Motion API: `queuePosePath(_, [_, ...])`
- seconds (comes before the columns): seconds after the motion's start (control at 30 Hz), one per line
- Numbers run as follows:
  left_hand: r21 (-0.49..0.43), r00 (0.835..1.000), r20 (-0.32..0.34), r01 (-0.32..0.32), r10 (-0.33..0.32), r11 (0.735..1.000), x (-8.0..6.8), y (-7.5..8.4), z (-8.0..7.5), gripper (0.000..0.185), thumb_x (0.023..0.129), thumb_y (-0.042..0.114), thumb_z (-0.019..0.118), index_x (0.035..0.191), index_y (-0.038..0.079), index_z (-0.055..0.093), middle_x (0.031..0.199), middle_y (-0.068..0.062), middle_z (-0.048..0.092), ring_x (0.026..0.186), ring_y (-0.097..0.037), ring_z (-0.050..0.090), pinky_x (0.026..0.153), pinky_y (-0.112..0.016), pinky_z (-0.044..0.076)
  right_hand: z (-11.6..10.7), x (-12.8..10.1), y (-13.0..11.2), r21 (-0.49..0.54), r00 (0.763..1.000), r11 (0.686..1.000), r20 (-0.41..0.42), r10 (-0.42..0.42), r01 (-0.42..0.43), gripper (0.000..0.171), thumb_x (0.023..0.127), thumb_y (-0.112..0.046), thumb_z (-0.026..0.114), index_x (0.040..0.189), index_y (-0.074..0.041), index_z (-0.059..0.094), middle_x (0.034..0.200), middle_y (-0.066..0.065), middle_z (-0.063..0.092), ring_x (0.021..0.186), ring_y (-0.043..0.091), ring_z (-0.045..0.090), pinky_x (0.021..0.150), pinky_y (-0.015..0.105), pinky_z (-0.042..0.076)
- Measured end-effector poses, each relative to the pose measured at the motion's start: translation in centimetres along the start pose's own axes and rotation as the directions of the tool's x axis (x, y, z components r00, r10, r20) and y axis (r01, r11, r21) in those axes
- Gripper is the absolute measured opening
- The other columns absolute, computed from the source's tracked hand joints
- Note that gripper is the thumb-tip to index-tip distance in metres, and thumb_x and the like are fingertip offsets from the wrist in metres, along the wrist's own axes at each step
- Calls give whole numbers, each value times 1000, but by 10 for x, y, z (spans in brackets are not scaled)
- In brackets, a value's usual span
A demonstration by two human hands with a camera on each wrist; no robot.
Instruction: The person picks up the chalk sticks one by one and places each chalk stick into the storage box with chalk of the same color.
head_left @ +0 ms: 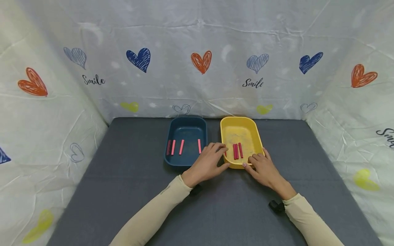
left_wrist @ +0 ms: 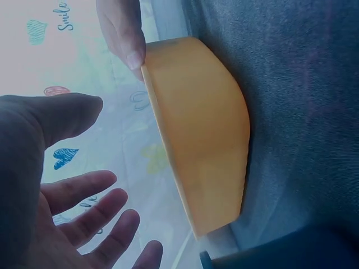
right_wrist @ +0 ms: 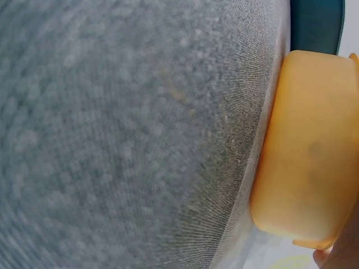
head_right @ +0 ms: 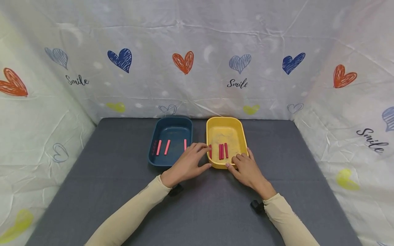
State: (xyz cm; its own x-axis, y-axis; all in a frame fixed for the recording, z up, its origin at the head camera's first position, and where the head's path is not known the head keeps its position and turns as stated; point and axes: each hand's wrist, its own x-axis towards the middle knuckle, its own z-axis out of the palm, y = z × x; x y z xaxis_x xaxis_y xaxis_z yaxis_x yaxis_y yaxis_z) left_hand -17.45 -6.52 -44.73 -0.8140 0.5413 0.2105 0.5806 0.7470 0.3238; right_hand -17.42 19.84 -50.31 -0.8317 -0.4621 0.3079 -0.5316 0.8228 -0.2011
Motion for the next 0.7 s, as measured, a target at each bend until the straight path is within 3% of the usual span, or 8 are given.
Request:
queuePosePath(0.2, [-10,1000,-22,20,-20,1000,-11,-3,0,59,89,40,71,138,13,55,137,-4,52,128,-23,46,107,-46,43,-3,-2,-1,0,1000,1000,14,0,0,25,98,-39,56,84,-19,60,84,1,61,89,26,60,117,60,18])
queuePosePath(0.7, [-26,997,-49,55,-56,998,-23,-7,-5,55,90,39,69,137,15,55,138,-3,51,130,-23,44,110,-48,40,-7,-3,4,4,1000,1000,13,-1,1,24,99,-41,54,87,-20,60,86,0,62,89,24,60,118,59,16])
